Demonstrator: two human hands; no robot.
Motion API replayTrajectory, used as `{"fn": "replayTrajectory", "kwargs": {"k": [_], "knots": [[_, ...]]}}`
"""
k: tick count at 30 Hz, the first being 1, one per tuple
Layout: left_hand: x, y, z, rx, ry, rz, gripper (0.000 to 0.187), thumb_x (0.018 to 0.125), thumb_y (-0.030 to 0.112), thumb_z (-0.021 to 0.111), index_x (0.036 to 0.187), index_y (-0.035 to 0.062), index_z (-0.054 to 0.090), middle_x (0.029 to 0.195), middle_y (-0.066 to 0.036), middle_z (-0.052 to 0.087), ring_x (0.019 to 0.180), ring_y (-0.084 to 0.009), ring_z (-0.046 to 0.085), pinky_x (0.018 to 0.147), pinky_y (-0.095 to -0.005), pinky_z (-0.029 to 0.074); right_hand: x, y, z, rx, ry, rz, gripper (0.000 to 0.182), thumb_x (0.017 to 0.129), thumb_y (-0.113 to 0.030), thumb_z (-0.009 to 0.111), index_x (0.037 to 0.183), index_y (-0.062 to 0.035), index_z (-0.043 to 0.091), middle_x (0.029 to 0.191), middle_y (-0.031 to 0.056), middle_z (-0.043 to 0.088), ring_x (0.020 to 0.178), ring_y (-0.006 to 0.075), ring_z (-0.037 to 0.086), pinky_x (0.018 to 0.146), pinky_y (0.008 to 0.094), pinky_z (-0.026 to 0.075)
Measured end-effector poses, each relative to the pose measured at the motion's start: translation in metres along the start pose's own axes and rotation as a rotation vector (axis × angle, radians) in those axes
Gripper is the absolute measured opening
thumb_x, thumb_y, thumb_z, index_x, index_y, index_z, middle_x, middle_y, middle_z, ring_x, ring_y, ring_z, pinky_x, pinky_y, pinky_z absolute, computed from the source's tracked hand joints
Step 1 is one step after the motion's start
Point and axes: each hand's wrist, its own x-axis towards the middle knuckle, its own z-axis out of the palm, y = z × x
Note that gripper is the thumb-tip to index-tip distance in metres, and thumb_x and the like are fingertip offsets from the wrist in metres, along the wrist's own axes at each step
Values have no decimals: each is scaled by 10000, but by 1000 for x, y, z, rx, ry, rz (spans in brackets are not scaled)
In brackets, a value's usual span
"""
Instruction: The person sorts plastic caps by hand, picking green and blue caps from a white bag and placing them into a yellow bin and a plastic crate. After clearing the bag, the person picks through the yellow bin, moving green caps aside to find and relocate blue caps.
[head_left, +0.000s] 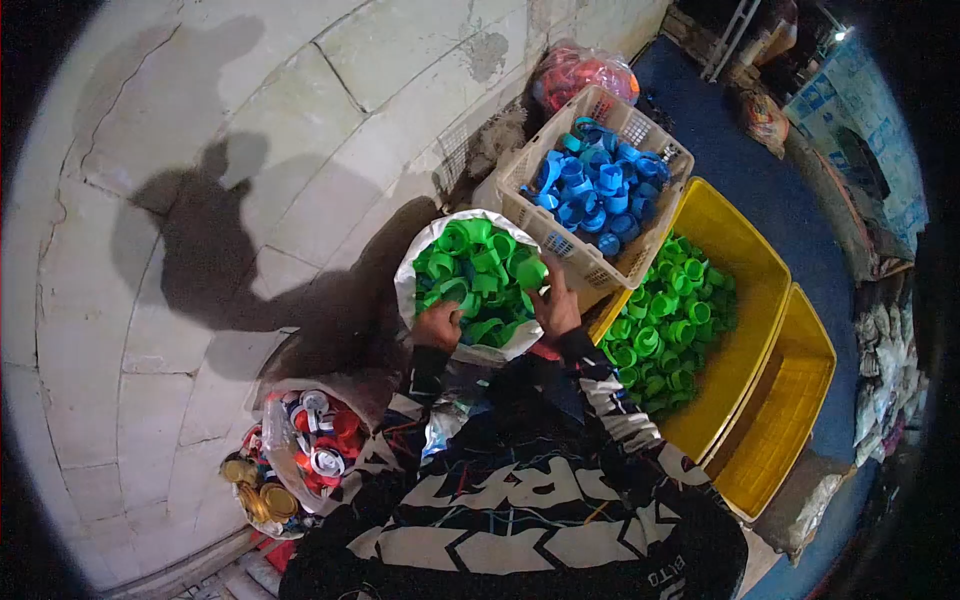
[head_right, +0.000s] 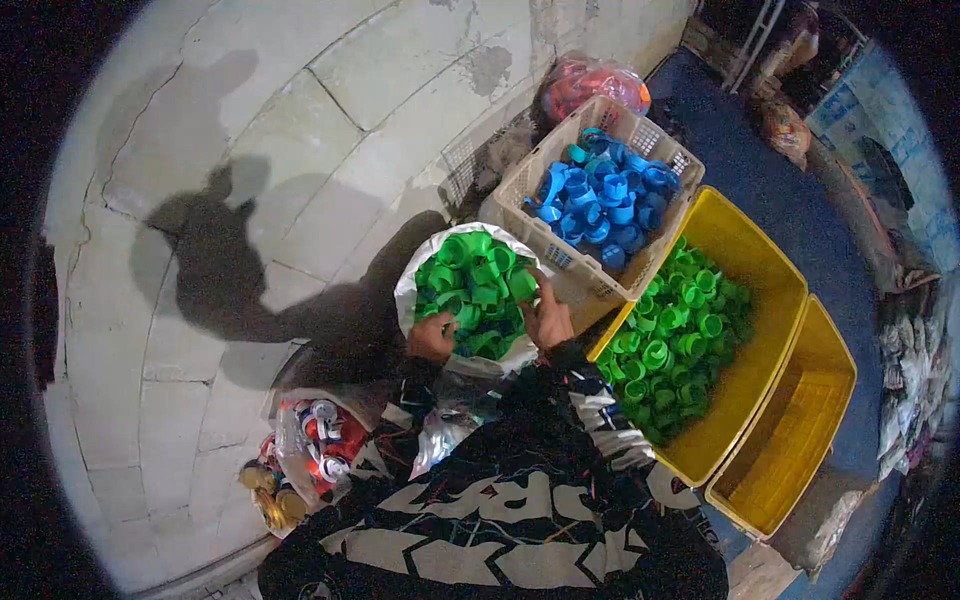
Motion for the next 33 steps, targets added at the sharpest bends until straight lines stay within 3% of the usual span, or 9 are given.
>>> {"fn": "replayTrajectory", "kwargs": {"k": [3,8,12,16,20,22,24,28,33], "knots": [[-20,-7,-3,-126,232,10,207,756,233,661,874,65,635,825,-142,628,760,-335,609,641,-434,482,34,25,30,-180,-14,-403,270,705,19,587,951,-84,622,955,185,592,886,354,595,695,391,490],[-45,-3,-24,-172,196,-349,257,741,265,702,865,51,635,816,-131,648,731,-278,625,652,-371,485,78,31,70,-413,-282,-438,370,717,-30,506,1079,-80,562,1187,196,449,925,395,565,792,437,485],[-60,6,-48,-344,228,-534,302,724,278,724,855,23,630,789,-129,652,722,-221,627,656,-343,483,88,38,92,-633,-385,-491,363,764,-89,464,1118,-60,542,1199,244,421,1100,401,463,871,435,443],[-68,1,-54,-387,168,-651,354,710,291,742,845,-13,621,778,-150,647,726,-204,625,671,-339,485,78,50,87,-681,-409,-504,273,839,-171,451,1045,-35,569,1139,221,455,1033,420,482,887,465,405],[-71,-17,-36,-609,206,-561,350,723,287,735,839,-21,615,770,-121,637,703,-182,604,665,-306,476,67,73,79,-548,-268,-519,222,789,-136,509,962,-59,626,1137,223,451,1037,387,501,859,439,443],[-65,-18,-30,-626,178,-583,324,742,277,721,836,-14,613,776,-99,631,709,-171,593,668,-285,469,58,65,73,68,-237,-177,177,758,-98,559,909,-51,638,1130,226,456,1027,384,509,842,429,455],[-53,7,-43,-839,162,-616,265,767,240,700,841,1,611,783,-73,621,719,-155,580,671,-282,464,42,51,55,-307,-150,-308,157,681,-40,658,838,-32,651,1098,219,478,988,369,534,812,399,475],[-34,10,-24,-1018,133,-461,151,796,153,676,849,30,607,796,-44,607,731,-136,566,658,-277,459,-2,19,15,-191,131,-327,179,660,-37,694,835,-39,652,1056,186,514,979,338,537,823,395,463],[-12,61,-13,-1579,-13,-574,127,778,81,686,865,52,598,781,-12,585,718,-141,571,706,-296,483,-59,22,-28,-168,292,-219,173,651,-53,717,811,-39,654,1053,158,564,949,319,570,788,368,480]]}}
